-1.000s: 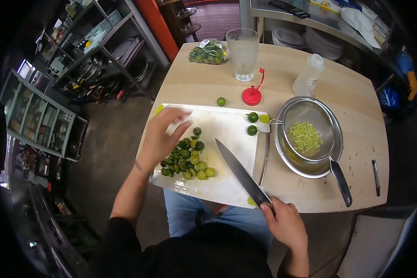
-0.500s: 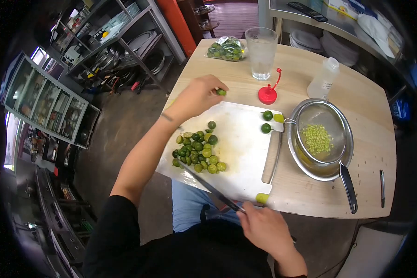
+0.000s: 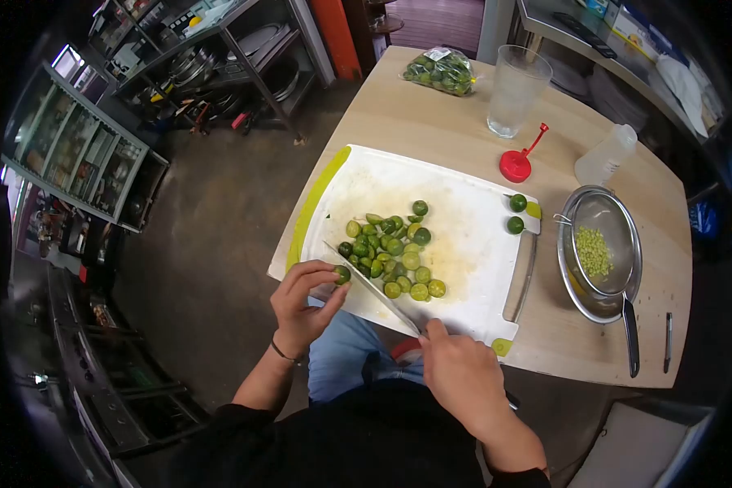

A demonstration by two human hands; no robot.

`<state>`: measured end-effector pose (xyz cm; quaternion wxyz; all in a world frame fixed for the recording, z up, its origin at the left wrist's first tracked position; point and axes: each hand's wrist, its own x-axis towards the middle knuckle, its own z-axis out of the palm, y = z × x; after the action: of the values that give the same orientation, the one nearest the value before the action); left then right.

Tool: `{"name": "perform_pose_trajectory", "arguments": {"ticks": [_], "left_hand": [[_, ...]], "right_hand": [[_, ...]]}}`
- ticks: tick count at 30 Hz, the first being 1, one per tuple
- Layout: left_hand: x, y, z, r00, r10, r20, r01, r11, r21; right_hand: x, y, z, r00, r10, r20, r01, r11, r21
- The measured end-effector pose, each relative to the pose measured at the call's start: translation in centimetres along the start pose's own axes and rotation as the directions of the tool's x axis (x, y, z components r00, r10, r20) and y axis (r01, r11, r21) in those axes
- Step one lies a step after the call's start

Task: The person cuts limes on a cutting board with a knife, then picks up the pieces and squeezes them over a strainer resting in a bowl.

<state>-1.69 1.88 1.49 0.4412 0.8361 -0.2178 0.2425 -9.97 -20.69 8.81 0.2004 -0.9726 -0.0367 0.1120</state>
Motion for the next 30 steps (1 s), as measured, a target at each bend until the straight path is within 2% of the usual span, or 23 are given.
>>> {"name": "perform_pose_trajectory", "arguments": {"ticks": [4, 6, 10, 12, 18, 25, 27, 30], "left_hand": [[-0.3, -0.9, 0.7, 0.999, 0.020, 0.041, -0.020, 1.000, 0.009], [-0.4, -1.4, 0.9, 0.994, 0.105, 0.010, -0.105, 0.993, 0.051], [-1.0, -1.3, 0.8, 1.000, 0.010, 0.022, -0.010, 1.000, 0.018], [-1.0, -1.8, 1.0, 0.993, 0.118, -0.008, -0.117, 0.993, 0.034], [-0.8, -1.8, 1.0, 0.996, 0.094, 0.005, -0.095, 0.995, 0.033], [-0.7, -1.9, 0.7, 0.996, 0.083, 0.042, -0.084, 0.996, 0.036], [-0.9, -1.9, 0.8, 0.996, 0.082, 0.034, -0.083, 0.996, 0.035], [-0.9, -1.7, 1.0, 0.998, 0.070, 0.007, -0.070, 0.997, 0.037]], "right_hand": [[-0.2, -0.3, -0.2, 1.000, 0.020, -0.011, -0.020, 1.000, -0.005], [-0.5, -0.5, -0.5, 1.000, 0.017, -0.024, -0.016, 1.000, 0.011], [-0.8, -1.1, -1.1, 0.996, 0.087, 0.010, -0.087, 0.996, 0.017], [-0.8, -1.3, -1.2, 0.999, 0.054, -0.001, -0.054, 0.998, 0.023], [-0.3, -1.1, -1.3, 1.000, -0.010, 0.024, 0.012, 0.998, -0.067], [4.7, -2.9, 0.4, 0.996, -0.090, -0.027, 0.091, 0.996, -0.001], [6.4, -3.4, 1.3, 0.984, -0.171, -0.039, 0.172, 0.985, 0.029], [6.9, -3.8, 1.3, 0.986, -0.164, -0.027, 0.164, 0.987, 0.000]]}}
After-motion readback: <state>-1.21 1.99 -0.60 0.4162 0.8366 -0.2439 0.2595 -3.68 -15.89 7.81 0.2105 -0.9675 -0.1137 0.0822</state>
